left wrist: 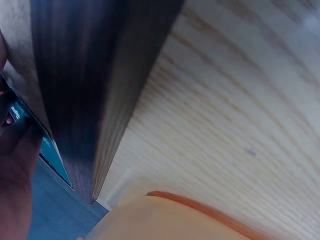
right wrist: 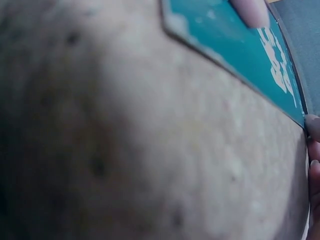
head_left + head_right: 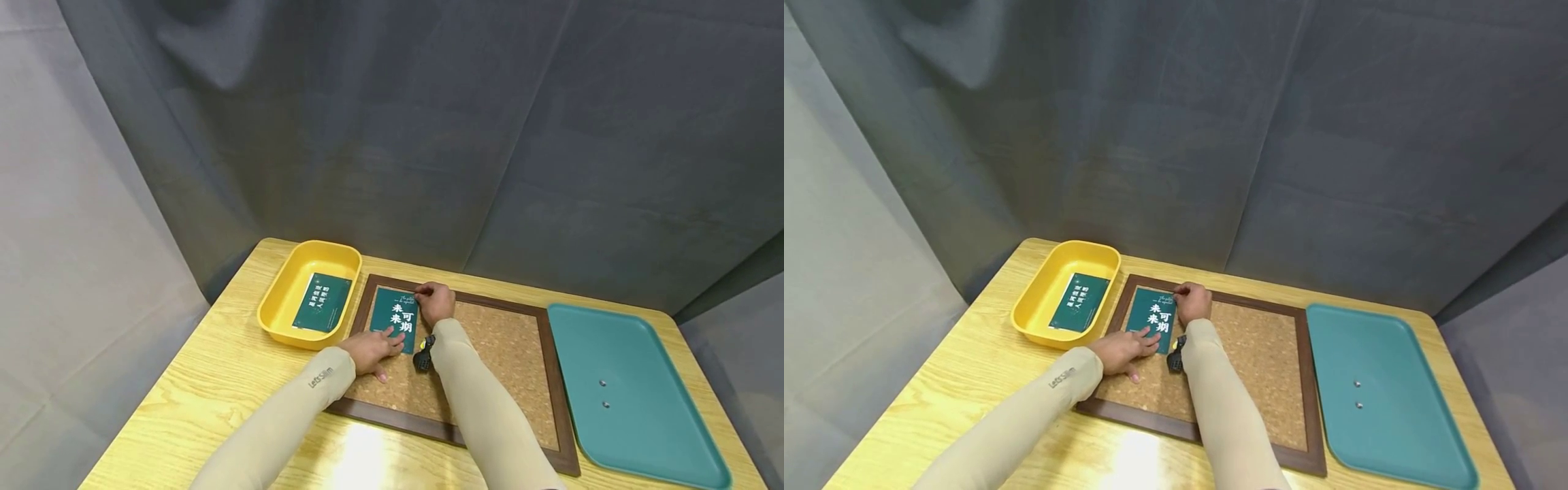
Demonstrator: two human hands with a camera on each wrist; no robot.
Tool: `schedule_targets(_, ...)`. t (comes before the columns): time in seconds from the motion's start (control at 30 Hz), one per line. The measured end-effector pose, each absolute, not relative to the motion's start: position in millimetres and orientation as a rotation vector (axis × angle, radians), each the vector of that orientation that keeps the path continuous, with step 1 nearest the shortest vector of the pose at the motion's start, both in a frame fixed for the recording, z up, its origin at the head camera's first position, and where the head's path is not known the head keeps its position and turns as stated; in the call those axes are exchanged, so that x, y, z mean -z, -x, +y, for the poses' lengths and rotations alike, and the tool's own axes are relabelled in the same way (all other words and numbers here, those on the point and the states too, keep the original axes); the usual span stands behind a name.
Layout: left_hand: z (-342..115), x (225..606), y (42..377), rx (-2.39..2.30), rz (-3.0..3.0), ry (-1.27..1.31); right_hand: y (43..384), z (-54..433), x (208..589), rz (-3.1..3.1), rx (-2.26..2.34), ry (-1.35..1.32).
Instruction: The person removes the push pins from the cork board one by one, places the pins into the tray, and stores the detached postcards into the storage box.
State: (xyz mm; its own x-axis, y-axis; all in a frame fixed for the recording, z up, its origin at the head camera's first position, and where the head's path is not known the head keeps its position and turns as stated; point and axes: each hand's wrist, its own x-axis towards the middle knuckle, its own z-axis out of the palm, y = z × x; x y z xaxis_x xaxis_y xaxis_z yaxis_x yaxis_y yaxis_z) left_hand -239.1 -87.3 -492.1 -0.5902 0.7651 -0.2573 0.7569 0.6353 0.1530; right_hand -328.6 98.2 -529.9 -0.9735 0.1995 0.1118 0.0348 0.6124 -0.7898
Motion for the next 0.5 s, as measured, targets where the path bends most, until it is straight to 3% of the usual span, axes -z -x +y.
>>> schedule_targets(0.5,-86.9,493.0,239.7,-0.037,2.561,-1.202,328.6,97.5,531.5,-2.649,-1.282,0.222)
